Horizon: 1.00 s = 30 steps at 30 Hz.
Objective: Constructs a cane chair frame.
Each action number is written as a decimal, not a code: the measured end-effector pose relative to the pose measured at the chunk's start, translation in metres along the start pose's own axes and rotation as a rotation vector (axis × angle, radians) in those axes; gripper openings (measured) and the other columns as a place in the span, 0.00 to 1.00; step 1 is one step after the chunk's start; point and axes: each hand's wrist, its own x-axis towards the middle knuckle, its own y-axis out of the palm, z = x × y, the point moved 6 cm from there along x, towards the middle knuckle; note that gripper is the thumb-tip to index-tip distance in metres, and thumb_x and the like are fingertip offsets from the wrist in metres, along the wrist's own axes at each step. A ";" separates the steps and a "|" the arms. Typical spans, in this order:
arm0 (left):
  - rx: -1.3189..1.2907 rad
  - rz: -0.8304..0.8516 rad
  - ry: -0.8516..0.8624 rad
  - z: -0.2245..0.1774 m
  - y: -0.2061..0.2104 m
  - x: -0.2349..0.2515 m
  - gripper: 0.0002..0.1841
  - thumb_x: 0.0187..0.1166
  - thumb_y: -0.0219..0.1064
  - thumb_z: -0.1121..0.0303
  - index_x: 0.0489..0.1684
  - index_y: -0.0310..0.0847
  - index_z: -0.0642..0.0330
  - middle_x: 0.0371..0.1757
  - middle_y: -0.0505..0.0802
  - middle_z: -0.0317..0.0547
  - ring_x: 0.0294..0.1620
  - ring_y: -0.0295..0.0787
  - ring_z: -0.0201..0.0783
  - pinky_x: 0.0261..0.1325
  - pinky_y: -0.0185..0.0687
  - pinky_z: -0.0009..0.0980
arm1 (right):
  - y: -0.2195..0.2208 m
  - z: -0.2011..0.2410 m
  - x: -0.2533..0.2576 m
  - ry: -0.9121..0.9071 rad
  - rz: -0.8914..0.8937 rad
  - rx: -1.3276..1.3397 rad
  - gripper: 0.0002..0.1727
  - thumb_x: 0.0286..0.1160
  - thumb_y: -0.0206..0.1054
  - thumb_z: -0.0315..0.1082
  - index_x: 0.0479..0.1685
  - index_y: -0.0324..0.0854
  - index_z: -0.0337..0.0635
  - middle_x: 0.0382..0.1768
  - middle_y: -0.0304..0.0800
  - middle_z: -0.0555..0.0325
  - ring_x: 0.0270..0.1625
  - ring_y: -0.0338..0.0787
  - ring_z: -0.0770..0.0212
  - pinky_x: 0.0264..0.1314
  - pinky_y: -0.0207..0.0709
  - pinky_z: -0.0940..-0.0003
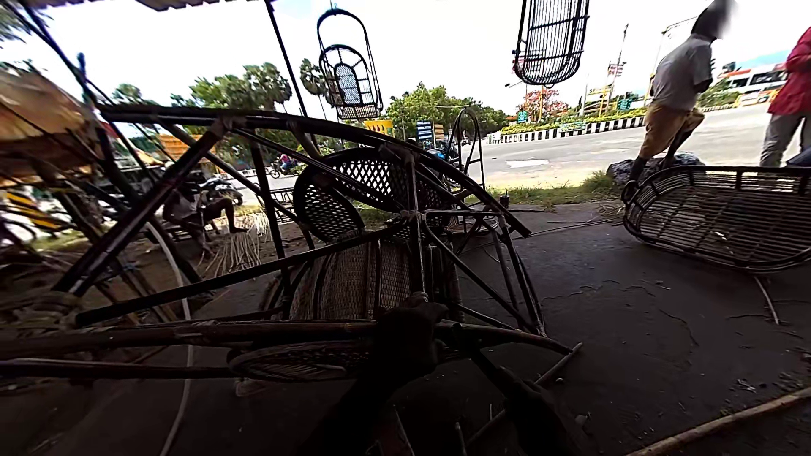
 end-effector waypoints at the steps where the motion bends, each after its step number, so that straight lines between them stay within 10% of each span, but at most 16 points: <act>1: 0.013 0.001 -0.003 0.001 0.000 0.001 0.27 0.60 0.82 0.50 0.63 0.89 0.35 0.56 0.94 0.29 0.61 0.89 0.37 0.51 0.88 0.45 | -0.002 0.007 -0.003 0.014 -0.036 -0.094 0.31 0.82 0.61 0.42 0.88 0.71 0.60 0.57 0.92 0.50 0.51 0.93 0.49 0.56 0.86 0.46; 4: 0.017 -0.035 0.015 -0.002 0.002 -0.001 0.26 0.59 0.83 0.53 0.62 0.90 0.37 0.56 0.94 0.31 0.64 0.89 0.39 0.52 0.89 0.47 | 0.007 -0.008 0.005 -0.107 -0.038 0.097 0.30 0.79 0.66 0.40 0.84 0.76 0.58 0.52 0.94 0.55 0.45 0.93 0.57 0.53 0.88 0.54; 8: 0.015 -0.033 0.004 -0.006 0.005 -0.005 0.27 0.59 0.83 0.53 0.64 0.89 0.38 0.57 0.94 0.32 0.68 0.87 0.40 0.55 0.88 0.48 | 0.028 -0.049 0.035 -0.105 0.295 0.817 0.34 0.71 0.75 0.39 0.82 0.77 0.50 0.29 0.87 0.60 0.16 0.75 0.69 0.16 0.73 0.71; 14: 0.042 -0.013 -0.038 -0.005 0.004 -0.003 0.28 0.61 0.81 0.53 0.66 0.87 0.35 0.58 0.94 0.30 0.67 0.88 0.39 0.53 0.87 0.49 | 0.054 -0.004 -0.001 0.070 0.346 1.239 0.36 0.76 0.70 0.30 0.87 0.67 0.42 0.35 0.90 0.53 0.16 0.76 0.68 0.16 0.74 0.69; 17: 0.036 -0.041 -0.021 -0.004 0.004 -0.002 0.28 0.58 0.83 0.54 0.64 0.88 0.37 0.55 0.94 0.32 0.62 0.90 0.40 0.47 0.88 0.48 | 0.047 0.030 -0.018 0.131 0.087 0.968 0.34 0.76 0.69 0.29 0.86 0.69 0.39 0.36 0.90 0.53 0.20 0.80 0.65 0.22 0.78 0.66; 19: 0.024 -0.029 -0.032 -0.003 0.001 0.003 0.29 0.58 0.83 0.54 0.65 0.87 0.36 0.56 0.94 0.31 0.60 0.90 0.39 0.46 0.88 0.47 | 0.033 0.049 -0.023 0.103 -0.117 0.536 0.33 0.76 0.68 0.33 0.85 0.72 0.42 0.48 0.95 0.50 0.37 0.92 0.58 0.44 0.87 0.57; 24: -0.087 0.003 -0.052 0.000 -0.004 -0.003 0.38 0.60 0.83 0.54 0.79 0.77 0.36 0.62 0.92 0.32 0.57 0.92 0.39 0.50 0.89 0.48 | -0.027 0.041 -0.009 0.098 -0.515 0.034 0.30 0.81 0.66 0.37 0.84 0.75 0.48 0.49 0.94 0.45 0.40 0.94 0.45 0.45 0.86 0.42; 30: -0.052 0.031 -0.032 -0.006 0.004 -0.014 0.31 0.63 0.81 0.54 0.72 0.83 0.36 0.57 0.93 0.32 0.57 0.91 0.38 0.50 0.88 0.49 | -0.023 0.004 -0.028 0.056 -0.165 0.177 0.32 0.75 0.69 0.39 0.83 0.76 0.59 0.50 0.96 0.55 0.48 0.94 0.55 0.56 0.85 0.45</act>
